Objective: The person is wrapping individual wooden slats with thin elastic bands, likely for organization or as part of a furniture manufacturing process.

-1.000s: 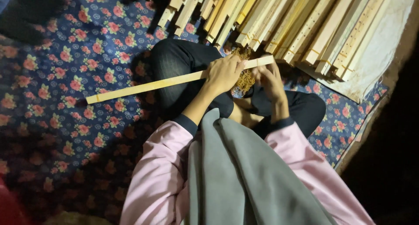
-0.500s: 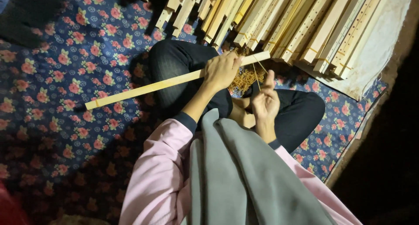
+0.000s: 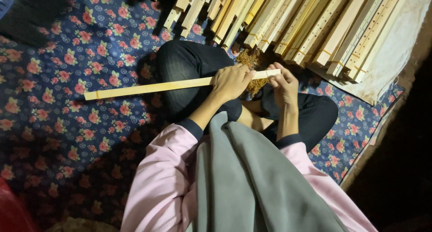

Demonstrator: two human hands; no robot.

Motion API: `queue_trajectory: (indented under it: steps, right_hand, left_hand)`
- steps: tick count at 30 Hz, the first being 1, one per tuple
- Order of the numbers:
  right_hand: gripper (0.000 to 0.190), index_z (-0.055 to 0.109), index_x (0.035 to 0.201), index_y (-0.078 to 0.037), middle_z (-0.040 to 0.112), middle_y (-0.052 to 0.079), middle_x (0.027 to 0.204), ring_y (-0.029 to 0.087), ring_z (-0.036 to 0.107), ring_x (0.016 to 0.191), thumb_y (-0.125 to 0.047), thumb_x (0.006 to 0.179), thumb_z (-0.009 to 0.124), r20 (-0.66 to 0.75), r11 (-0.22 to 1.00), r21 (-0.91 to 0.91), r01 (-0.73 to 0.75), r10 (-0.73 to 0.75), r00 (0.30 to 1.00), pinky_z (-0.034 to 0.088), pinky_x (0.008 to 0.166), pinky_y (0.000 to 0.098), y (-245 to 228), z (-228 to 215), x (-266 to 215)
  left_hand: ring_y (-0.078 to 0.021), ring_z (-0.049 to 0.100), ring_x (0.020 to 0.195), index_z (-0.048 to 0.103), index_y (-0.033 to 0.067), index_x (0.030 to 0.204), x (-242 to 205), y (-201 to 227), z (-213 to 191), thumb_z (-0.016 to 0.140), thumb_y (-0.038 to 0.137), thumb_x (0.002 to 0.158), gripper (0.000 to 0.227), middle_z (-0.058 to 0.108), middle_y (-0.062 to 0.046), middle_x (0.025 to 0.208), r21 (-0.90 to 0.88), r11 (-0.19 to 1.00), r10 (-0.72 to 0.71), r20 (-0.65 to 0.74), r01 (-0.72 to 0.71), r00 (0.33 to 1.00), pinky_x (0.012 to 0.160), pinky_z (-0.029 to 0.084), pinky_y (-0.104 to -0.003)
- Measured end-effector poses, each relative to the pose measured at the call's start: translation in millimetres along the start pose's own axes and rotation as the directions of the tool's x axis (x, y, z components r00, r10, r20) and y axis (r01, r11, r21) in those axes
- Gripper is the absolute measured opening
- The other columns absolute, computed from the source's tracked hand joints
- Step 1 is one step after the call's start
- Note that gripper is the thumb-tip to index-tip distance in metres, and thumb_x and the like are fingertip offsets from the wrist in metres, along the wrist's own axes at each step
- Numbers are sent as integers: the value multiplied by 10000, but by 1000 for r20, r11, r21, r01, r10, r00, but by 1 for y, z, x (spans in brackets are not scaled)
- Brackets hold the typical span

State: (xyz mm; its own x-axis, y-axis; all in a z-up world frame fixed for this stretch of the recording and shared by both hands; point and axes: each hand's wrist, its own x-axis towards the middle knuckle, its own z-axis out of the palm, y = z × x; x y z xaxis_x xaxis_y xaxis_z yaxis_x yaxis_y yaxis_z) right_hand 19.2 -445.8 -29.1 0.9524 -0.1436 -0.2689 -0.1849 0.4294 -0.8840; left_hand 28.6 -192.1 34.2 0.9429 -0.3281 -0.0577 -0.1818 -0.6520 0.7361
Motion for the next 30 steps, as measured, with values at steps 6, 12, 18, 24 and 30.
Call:
queue_trajectory:
  steps: [6,12,18,24,30]
  right_hand:
    - [437,679,1118,22,712,192,973,261,746,892,-26,723,860,257,879,-476,25,112,960,638,736,367,-38,18,8]
    - [498,714,1231,-17,708,144,1178,189,646,1107,3,742,807,410,770,-618,161,141,901,551,885,344,-71,50,-16]
    - [441,768,1098,-30,746,72,993,83,642,870,-54,682,912,332,703,-695,151,128,934,505,721,196,-67,49,-21]
    - [391,735,1103,7,731,110,1028,137,675,922,2,736,869,347,731,-675,101,193,918,547,756,252,-59,26,-17]
    - [375,711,1039,43,731,168,1036,177,696,937,85,694,855,344,761,-646,59,221,912,564,753,287,-58,22,-27]
  left_hand:
    - [-357,742,918,719,129,1021,-3,-7,12,391,516,1025,508,737,-100,961,32,999,32,25,-33,999,759,564,-491]
    - [-343,749,861,732,100,1027,-4,-6,9,381,507,1038,538,746,-98,965,26,999,25,36,-26,999,698,569,-482]
    - [-350,743,891,739,127,1020,1,-8,14,369,536,1020,551,748,-88,973,21,1000,8,62,-9,998,711,562,-493]
    - [-363,744,930,748,137,968,-7,-5,13,405,505,978,503,762,-104,970,41,999,-12,71,9,997,748,563,-535]
    - [-344,743,880,757,117,984,-21,3,5,434,454,1003,468,756,-96,936,30,997,68,112,-71,991,742,554,-471]
